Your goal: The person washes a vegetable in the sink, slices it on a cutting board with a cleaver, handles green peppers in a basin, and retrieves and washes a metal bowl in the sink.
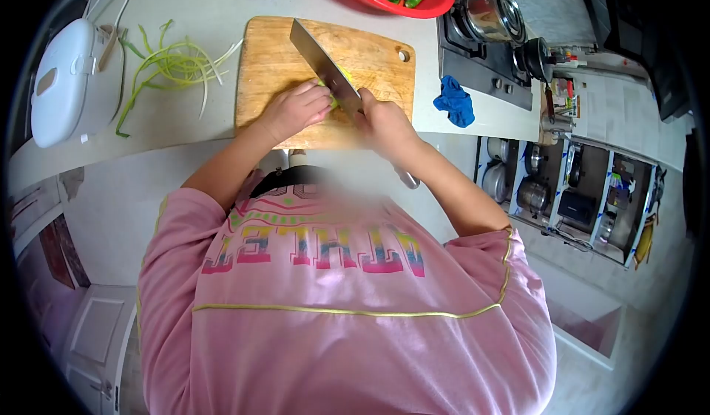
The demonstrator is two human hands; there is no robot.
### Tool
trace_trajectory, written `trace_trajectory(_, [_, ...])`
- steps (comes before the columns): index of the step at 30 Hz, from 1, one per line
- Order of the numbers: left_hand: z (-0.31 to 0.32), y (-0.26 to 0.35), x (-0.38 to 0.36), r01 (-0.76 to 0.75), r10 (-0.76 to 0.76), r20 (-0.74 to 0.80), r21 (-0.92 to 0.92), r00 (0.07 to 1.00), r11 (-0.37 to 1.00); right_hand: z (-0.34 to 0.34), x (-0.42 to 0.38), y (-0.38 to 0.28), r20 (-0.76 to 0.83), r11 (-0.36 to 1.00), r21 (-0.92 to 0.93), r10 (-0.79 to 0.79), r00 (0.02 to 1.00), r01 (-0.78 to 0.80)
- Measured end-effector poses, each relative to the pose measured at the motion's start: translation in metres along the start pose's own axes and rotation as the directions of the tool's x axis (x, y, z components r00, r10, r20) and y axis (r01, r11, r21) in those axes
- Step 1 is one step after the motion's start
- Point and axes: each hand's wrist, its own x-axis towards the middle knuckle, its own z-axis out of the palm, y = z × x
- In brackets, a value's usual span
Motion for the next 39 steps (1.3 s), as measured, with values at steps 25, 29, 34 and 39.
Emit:
trace_trajectory(25, [0.0,-0.001,0.0,-0.034,0.035,-0.024,0.035,0.999,0.999,-0.003,-0.013,0.001,-0.019,0.998,0.049,0.032,0.999,-0.031])
trace_trajectory(29, [0.0,-0.001,0.001,-0.047,0.048,-0.035,0.031,0.998,0.998,-0.002,-0.008,0.004,0.007,0.997,0.073,-0.007,1.0,0.007])
trace_trajectory(34, [0.002,-0.002,0.0,-0.025,0.025,-0.001,0.003,1.0,1.0,0.029,0.03,0.012,-0.014,0.999,0.034,-0.028,0.999,0.029])
trace_trajectory(39, [-0.003,-0.002,0.001,-0.031,0.033,0.047,-0.043,0.998,0.999,0.042,0.036,0.005,-0.072,1.0,0.026,0.001,0.997,0.001])
